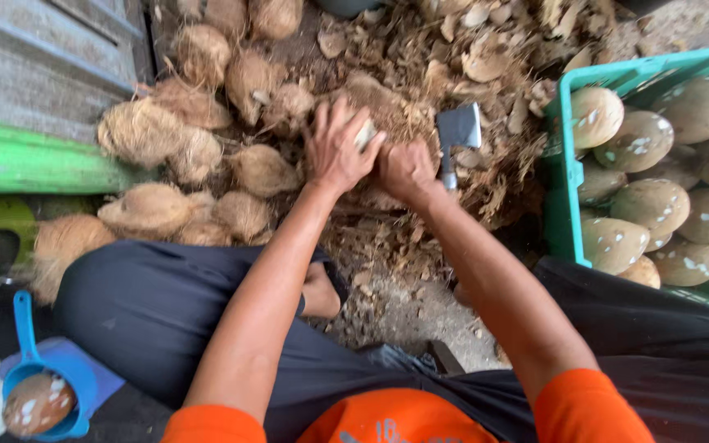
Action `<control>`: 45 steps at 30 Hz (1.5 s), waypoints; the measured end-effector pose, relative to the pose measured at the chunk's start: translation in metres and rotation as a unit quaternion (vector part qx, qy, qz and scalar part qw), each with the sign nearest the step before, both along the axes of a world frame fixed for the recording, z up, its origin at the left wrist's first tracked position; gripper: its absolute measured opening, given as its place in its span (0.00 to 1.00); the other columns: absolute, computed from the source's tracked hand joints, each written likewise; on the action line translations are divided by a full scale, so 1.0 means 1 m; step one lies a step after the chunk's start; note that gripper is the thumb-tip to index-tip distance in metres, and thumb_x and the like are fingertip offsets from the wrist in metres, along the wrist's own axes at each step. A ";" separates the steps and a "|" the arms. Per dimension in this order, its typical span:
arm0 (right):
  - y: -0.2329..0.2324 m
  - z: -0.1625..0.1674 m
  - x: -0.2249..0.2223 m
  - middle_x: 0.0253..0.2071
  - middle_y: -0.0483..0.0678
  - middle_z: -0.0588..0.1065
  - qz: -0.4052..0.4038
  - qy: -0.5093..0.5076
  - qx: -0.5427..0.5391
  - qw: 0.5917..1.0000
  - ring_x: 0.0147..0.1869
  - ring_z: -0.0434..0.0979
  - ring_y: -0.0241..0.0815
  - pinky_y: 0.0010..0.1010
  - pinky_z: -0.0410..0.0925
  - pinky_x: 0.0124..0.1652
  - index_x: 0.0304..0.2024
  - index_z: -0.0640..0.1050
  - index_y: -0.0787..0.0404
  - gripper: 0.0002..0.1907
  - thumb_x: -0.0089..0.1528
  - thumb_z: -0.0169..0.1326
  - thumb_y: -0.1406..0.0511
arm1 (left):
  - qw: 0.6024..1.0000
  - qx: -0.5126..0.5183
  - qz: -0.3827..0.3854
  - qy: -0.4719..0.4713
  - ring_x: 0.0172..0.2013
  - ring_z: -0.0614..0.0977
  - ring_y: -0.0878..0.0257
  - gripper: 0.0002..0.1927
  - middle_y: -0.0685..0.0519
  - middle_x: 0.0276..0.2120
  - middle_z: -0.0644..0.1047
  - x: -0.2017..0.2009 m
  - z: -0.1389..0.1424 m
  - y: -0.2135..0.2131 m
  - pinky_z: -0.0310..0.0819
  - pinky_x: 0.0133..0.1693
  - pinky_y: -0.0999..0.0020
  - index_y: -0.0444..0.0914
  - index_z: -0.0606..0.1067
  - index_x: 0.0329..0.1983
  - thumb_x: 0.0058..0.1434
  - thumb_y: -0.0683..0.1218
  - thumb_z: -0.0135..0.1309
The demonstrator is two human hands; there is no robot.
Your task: The person sits on the ground and husks coconuts one at a time, chopping off the fibrous outer husk with a machete and rotating the coconut between strikes. Husked coconuts are placed into a green plastic crate beside them.
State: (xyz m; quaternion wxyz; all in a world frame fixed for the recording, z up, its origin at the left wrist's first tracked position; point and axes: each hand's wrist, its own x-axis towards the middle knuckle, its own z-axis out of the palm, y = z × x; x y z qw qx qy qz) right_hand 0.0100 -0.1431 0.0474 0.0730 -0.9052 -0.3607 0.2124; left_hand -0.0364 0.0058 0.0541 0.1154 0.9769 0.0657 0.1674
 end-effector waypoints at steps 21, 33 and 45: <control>-0.010 0.003 -0.049 0.15 0.47 0.72 -0.124 -0.054 0.082 0.987 0.15 0.64 0.37 0.34 0.60 0.20 0.24 0.78 0.57 0.17 0.68 0.49 0.62 | 0.971 -0.028 0.034 0.235 0.56 0.71 0.41 0.36 0.43 0.54 0.72 0.025 0.004 0.001 0.70 0.44 0.35 0.44 0.78 0.47 0.40 0.68 0.69; -0.020 0.036 -0.102 0.17 0.55 0.74 -0.137 -0.041 0.194 0.970 0.18 0.74 0.52 0.45 0.68 0.27 0.28 0.78 0.62 0.10 0.63 0.51 0.66 | 0.909 -0.250 0.188 0.276 0.30 0.75 0.65 0.19 0.58 0.30 0.78 0.029 0.039 0.025 0.70 0.35 0.63 0.46 0.76 0.28 0.43 0.56 0.74; -0.056 0.036 -0.097 0.19 0.52 0.75 -0.193 0.012 0.099 0.976 0.23 0.78 0.52 0.46 0.70 0.26 0.25 0.76 0.61 0.14 0.64 0.52 0.61 | 0.977 -0.146 0.094 0.123 0.41 0.77 0.52 0.28 0.47 0.44 0.77 0.012 0.033 0.013 0.73 0.37 0.54 0.44 0.80 0.42 0.43 0.62 0.74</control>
